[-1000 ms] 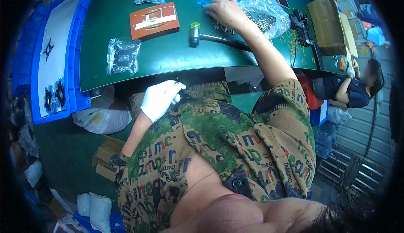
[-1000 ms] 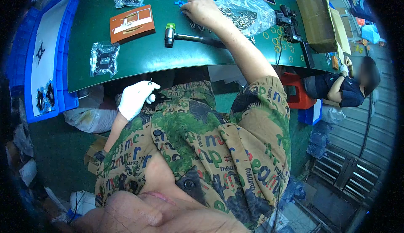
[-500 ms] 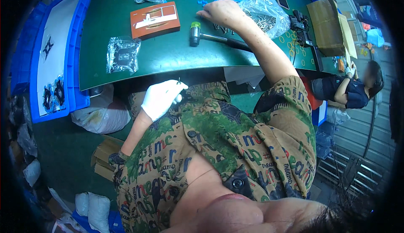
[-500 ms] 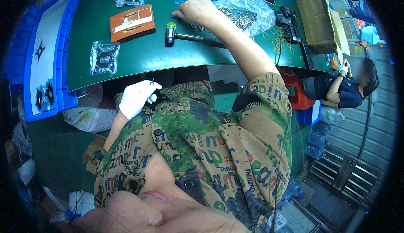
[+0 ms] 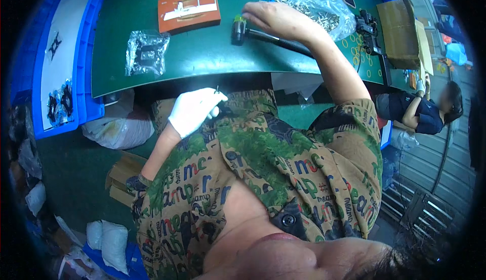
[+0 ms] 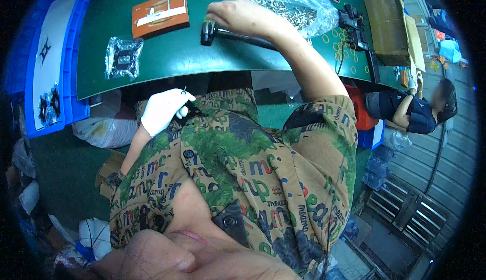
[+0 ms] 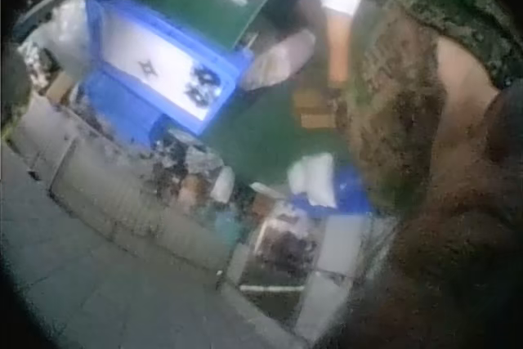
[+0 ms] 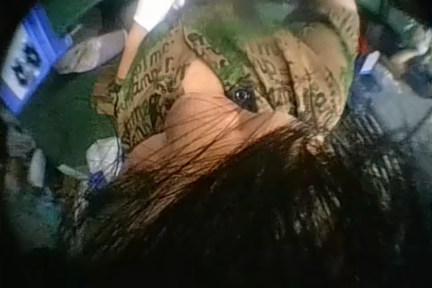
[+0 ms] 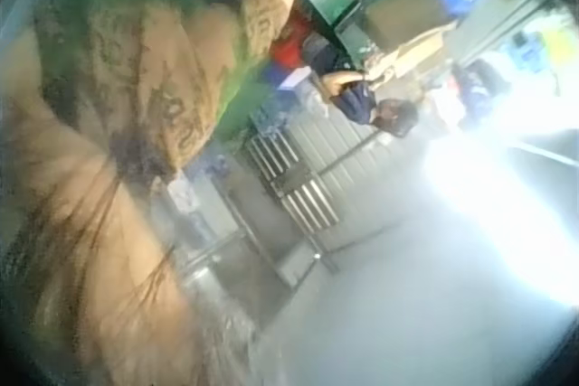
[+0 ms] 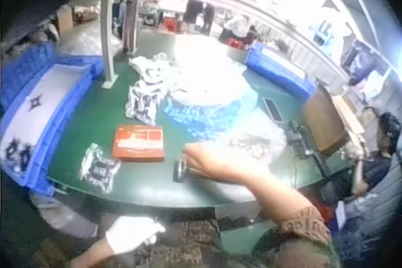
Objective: The person assembles small hardware components at a workbench. They pick up black plastic parts and metal pins, insert the pins into the plastic parts, and use a hammer to secure them. The person then places the assembled units into a clear plastic bag.
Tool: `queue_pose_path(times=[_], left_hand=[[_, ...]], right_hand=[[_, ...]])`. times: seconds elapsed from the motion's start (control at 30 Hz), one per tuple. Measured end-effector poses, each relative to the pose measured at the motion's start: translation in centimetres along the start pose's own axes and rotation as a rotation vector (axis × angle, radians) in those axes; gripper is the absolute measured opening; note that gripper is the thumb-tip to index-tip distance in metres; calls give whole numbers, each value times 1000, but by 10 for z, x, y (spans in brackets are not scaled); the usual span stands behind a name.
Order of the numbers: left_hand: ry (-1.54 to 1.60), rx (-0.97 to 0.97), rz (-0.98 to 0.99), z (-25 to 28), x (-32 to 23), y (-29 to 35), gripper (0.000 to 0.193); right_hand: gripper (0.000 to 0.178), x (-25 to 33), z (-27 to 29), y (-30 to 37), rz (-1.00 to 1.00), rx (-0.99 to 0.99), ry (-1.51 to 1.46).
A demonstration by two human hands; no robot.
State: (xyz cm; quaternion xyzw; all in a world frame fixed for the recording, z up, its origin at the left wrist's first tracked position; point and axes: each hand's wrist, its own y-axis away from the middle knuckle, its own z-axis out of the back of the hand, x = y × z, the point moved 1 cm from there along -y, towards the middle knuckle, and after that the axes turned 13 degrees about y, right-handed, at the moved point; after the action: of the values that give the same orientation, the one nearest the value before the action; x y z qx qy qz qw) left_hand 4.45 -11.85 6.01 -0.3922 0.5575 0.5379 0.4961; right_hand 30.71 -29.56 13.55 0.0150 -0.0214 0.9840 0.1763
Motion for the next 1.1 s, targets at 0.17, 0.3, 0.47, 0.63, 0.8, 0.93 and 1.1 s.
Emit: queue_pose_path(times=[0.17, 0.3, 0.47, 0.63, 0.8, 0.93, 1.1], left_hand=[[60, 52, 102, -4, 7, -4, 29], [41, 68, 161, -6, 5, -7, 31], [21, 65, 176, -6, 3, -7, 30], [-4, 80, 144, -7, -1, -6, 31], [-75, 75, 95, -11, 9, -4, 31], [-53, 79, 98, -13, 15, -4, 30], [-24, 66, 113, -16, 25, -2, 28]], right_hand=[[33, 74, 0, 35, 202, 251, -406], [33, 90, -12, 40, 229, 349, -448], [32, 94, -18, 40, 261, 358, -451], [31, 96, -21, 40, 283, 374, -457], [32, 103, -25, 44, 236, 448, -420], [32, 104, -26, 43, 191, 486, -502], [36, 111, -27, 46, 189, 452, -476]])
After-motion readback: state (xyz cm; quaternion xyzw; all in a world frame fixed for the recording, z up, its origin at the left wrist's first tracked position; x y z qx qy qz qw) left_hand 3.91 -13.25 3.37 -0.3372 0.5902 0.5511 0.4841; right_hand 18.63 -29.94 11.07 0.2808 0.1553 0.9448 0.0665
